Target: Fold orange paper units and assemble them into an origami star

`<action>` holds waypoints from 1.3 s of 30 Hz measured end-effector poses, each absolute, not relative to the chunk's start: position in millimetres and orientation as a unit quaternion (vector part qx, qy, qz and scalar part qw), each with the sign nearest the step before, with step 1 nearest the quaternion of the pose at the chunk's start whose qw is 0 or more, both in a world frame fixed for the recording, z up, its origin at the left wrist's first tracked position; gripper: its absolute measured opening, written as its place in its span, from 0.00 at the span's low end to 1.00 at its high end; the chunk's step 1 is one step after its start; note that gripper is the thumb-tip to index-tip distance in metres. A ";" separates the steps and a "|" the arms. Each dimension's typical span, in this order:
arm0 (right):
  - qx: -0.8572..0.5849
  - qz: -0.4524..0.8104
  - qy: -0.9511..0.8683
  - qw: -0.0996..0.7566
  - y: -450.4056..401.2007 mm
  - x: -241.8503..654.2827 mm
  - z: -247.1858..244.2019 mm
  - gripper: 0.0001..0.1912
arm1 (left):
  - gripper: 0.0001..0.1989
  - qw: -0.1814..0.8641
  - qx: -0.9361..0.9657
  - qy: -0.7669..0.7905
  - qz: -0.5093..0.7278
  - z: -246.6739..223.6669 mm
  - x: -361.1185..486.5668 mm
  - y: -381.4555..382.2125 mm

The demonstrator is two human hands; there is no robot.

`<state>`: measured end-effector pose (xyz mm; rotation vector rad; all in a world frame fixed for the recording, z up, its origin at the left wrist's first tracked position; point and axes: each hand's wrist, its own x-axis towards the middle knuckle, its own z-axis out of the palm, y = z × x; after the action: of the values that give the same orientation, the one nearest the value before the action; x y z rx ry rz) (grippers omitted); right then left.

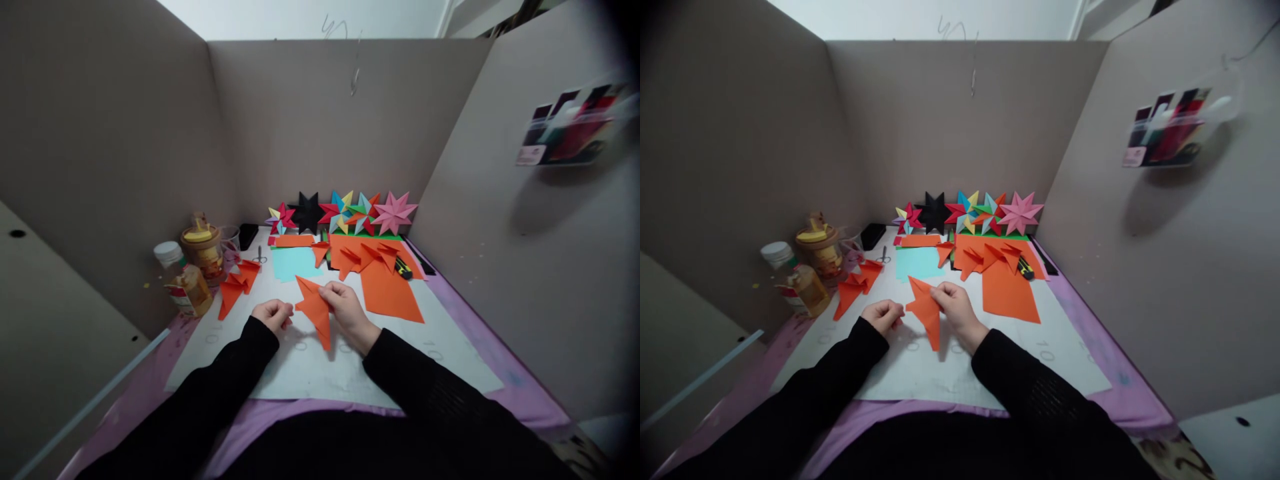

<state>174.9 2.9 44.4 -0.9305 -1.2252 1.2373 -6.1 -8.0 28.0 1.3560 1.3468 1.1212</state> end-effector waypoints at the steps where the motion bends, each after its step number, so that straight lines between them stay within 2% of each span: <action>1: -0.396 0.516 -0.518 0.555 3.0 175.3 44.7 0.16 | 0.16 0.446 0.535 0.542 0.469 26.7 -7.2 -6.0; 3: -0.395 0.516 -0.537 0.538 1.1 175.0 45.3 0.15 | 0.17 0.459 0.523 0.517 0.499 25.7 -8.4 -3.5; 6: -0.384 0.535 -0.580 0.479 -5.7 171.6 46.2 0.14 | 0.23 0.500 0.526 0.471 0.502 27.3 -6.9 -4.2; 15: -0.399 0.511 -0.653 0.391 -15.3 163.6 46.6 0.11 | 0.19 0.502 0.518 0.515 0.463 35.2 -1.2 -14.1; 23: -0.399 0.531 -0.621 0.417 -11.2 167.4 48.1 0.12 | 0.19 0.479 0.518 0.525 0.477 34.6 -7.6 -8.0; 27: -0.416 0.507 -0.629 0.418 -9.4 169.4 49.8 0.11 | 0.16 0.447 0.557 0.523 0.466 31.1 -11.7 -4.5; 31: -0.408 0.503 -0.668 0.365 -11.4 168.5 48.2 0.10 | 0.11 0.428 0.617 0.497 0.435 28.7 -9.8 -7.5; 34: -0.389 0.514 -0.687 0.336 -11.5 169.0 46.7 0.12 | 0.11 0.430 0.652 0.496 0.379 29.7 -7.2 -11.2; 36: -0.374 0.526 -0.681 0.346 -8.0 171.2 45.3 0.14 | 0.12 0.437 0.648 0.495 0.379 30.8 -8.0 -10.7; 39: -0.361 0.571 -0.608 0.417 2.7 176.5 41.1 0.20 | 0.14 0.437 0.578 0.509 0.465 30.4 -15.1 -2.1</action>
<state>176.5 2.7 41.1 -0.9071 -1.5257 1.4342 -15.1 -2.1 30.4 1.4377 1.2663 1.1562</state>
